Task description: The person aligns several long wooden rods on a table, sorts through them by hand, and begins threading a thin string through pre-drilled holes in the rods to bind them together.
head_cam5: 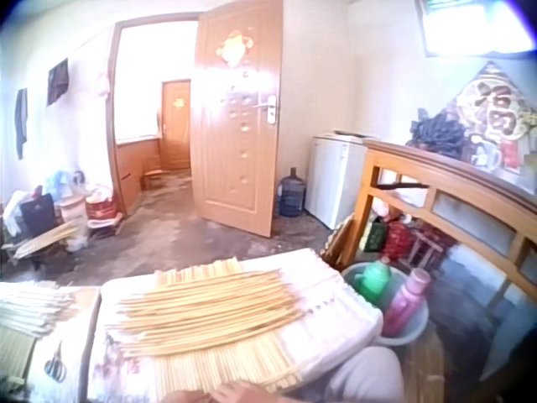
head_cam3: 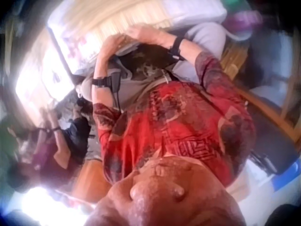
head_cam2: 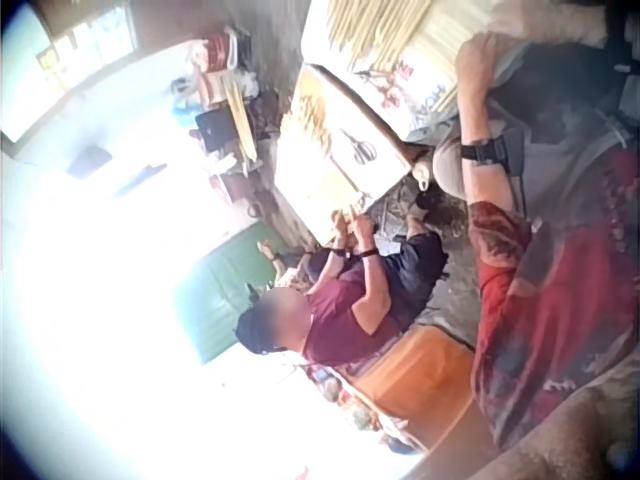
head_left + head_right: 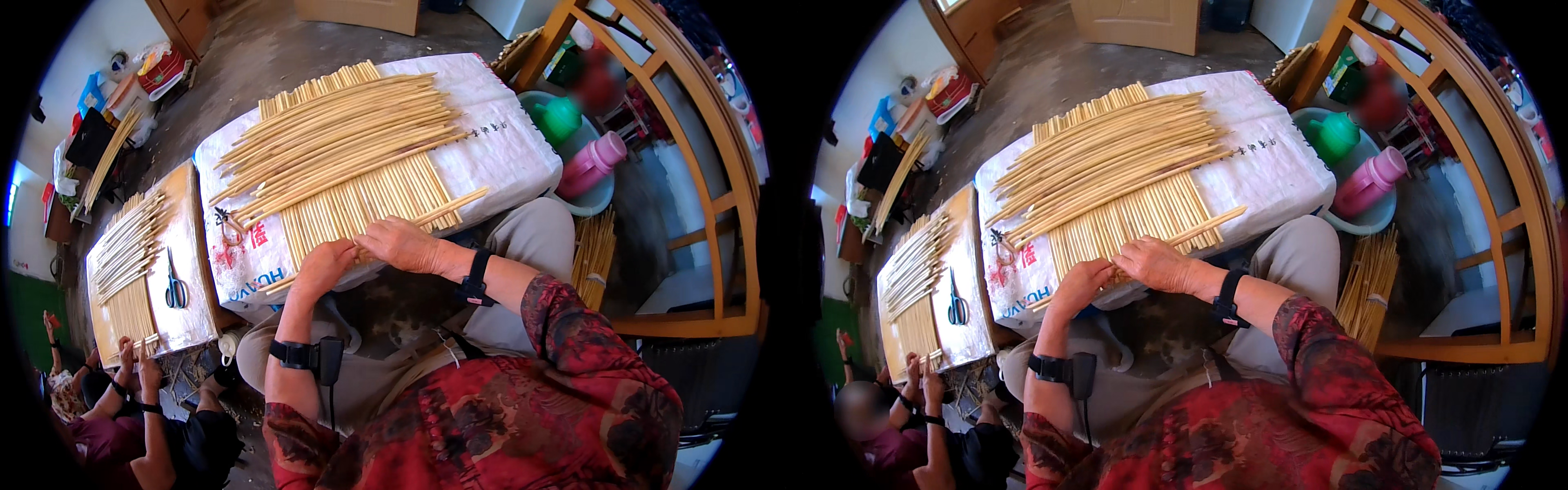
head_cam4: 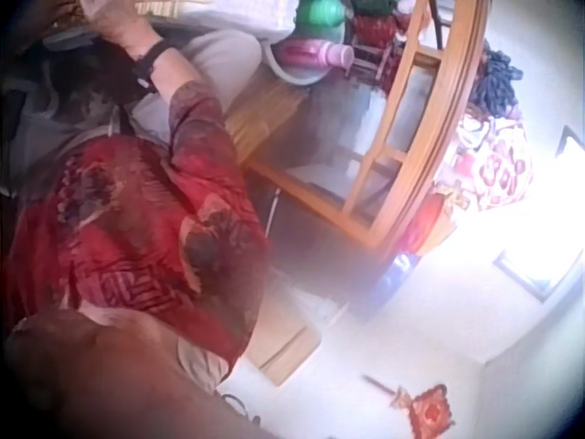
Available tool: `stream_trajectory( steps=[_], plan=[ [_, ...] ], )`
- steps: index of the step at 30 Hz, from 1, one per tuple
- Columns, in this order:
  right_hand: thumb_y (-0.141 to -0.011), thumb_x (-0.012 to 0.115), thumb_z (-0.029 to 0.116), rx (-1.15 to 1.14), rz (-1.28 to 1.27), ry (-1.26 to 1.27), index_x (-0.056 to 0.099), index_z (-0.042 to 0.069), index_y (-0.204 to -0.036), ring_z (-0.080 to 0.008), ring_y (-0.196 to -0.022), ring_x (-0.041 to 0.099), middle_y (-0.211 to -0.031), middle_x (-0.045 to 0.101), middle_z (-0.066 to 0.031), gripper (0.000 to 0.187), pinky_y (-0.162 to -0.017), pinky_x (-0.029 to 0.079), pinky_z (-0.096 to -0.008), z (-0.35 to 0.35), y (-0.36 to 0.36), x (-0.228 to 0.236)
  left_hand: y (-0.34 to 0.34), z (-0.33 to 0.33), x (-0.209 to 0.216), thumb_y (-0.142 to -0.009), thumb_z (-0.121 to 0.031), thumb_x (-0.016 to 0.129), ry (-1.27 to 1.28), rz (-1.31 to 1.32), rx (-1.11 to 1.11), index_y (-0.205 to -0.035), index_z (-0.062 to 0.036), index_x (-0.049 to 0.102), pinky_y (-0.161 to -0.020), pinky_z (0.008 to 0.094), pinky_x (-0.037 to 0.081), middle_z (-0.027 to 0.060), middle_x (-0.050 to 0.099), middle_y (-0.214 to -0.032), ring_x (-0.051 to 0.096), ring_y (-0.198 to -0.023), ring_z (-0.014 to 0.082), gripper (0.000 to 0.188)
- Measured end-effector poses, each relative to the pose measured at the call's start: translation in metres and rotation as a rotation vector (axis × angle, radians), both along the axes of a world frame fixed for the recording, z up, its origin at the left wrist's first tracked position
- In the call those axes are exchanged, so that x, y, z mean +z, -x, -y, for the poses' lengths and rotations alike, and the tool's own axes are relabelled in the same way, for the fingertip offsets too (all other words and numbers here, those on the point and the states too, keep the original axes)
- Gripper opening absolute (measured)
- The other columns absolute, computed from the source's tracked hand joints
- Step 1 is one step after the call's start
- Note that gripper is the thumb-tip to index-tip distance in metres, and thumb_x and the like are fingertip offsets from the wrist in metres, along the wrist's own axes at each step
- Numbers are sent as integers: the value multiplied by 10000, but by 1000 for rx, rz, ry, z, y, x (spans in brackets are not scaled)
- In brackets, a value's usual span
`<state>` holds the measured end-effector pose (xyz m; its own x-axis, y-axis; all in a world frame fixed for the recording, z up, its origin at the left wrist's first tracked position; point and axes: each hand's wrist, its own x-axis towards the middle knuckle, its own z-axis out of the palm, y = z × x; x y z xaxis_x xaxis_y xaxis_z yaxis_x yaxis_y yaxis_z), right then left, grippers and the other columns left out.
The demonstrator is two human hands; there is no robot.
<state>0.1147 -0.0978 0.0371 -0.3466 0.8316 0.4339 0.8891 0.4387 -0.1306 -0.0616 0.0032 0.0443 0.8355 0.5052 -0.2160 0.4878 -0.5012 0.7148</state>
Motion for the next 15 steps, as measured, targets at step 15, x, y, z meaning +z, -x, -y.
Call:
stream_trajectory(
  steps=[15],
  plan=[
    [-761,592,189,-6,-109,95,574,119,-1015,-216,-713,567,-738,491,-55,264,-617,463,-337,1,-22,-14,-8,5,-13,-862,-233,492,-200,19,8,-806,-17,580,-672,445,435,208,587,-752,563,-753,382,240]
  ],
)
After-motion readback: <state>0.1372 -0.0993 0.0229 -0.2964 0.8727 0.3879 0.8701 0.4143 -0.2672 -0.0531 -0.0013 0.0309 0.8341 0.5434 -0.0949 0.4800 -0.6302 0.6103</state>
